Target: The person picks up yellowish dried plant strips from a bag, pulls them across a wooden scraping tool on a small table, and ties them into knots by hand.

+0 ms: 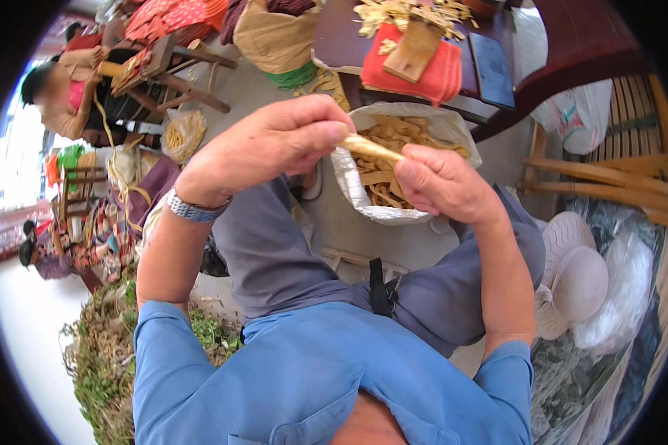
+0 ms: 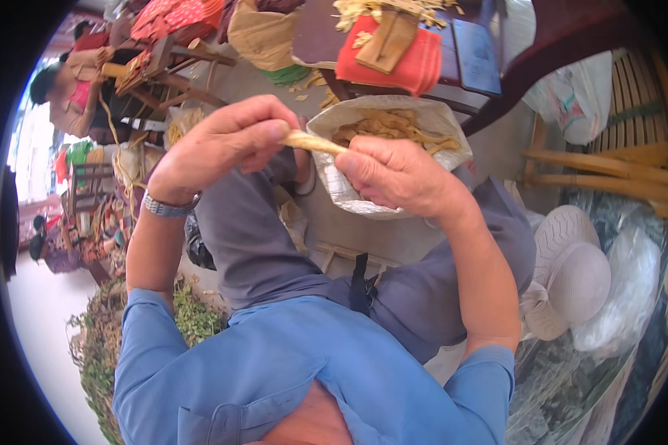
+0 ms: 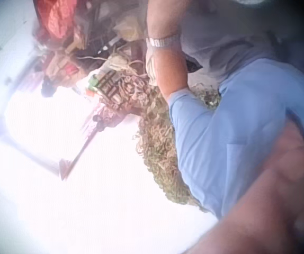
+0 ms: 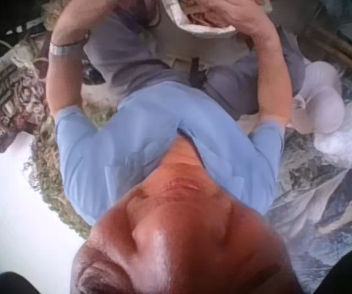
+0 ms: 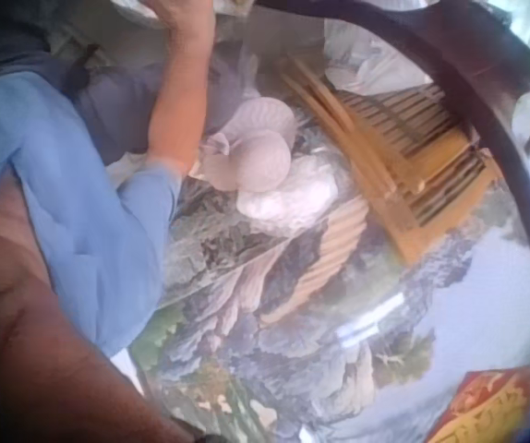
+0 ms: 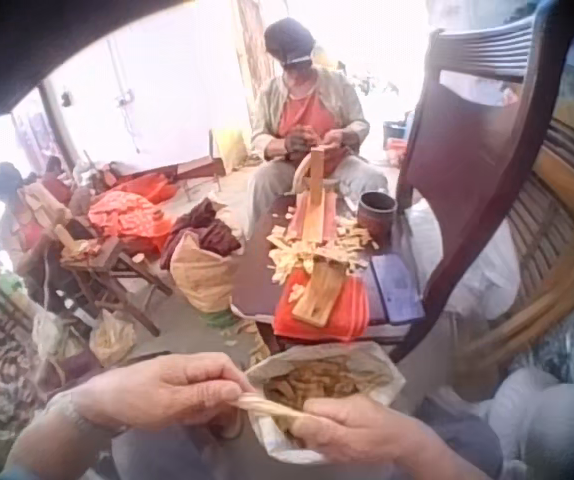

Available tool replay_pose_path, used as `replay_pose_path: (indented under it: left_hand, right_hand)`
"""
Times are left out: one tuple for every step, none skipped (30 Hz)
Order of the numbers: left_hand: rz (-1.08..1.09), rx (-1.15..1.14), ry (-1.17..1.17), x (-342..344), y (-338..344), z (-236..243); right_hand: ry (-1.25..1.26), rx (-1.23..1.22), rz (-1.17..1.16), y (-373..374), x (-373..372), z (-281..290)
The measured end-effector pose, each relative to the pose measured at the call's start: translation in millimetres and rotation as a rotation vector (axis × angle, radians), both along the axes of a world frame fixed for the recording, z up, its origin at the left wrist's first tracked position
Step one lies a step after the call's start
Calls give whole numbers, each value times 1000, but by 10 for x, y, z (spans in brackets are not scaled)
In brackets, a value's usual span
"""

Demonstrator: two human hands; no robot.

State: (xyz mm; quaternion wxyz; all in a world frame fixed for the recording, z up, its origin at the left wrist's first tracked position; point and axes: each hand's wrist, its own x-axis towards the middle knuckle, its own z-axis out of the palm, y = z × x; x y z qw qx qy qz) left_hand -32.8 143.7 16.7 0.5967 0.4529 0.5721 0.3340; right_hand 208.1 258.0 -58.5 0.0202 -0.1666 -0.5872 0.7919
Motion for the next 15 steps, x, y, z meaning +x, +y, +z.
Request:
replay_pose_path:
  left_hand:
    - [0,34,21,20,68,3]
    - [3,69,39,48,134,11]
    - [11,105,61,74,187,5]
    - [22,140,76,107,239,-12]
    - [33,177,89,141,292,-29]
    - [45,213,97,164,353,-67]
    - [52,253,103,163,431,-124]
    - [70,271,88,192,507,-185]
    - [91,288,71,242,579,-256]
    - [113,304,54,298,650,-334]
    - [133,306,17,365,723,-427]
    - [121,302,88,440,780,-456]
    - [99,294,84,477,843,-557]
    - [79,286,80,507,893,-685]
    - [45,260,7,555,936,-765]
  right_hand:
    - [68,1,-71,34,71,-17]
    - [107,-58,-122,67,151,3]
    - [152,-116,-166,101,212,33]
    - [198,-173,-210,131,264,43]
    - [247,-218,-278,151,301,20]
    - [308,-262,-327,172,323,28]
    - [369,-305,-376,202,334,57]
    - [432,-346,-425,240,347,65]
    - [515,-366,-403,302,336,47]
    - [458,-349,-439,307,345,70]
    - [401,-334,-473,289,339,127]
    - [341,-319,-506,281,321,184]
    - [222,-126,-486,299,316,192]
    - [142,62,-402,367,312,187]
    - [144,321,-436,364,287,31]
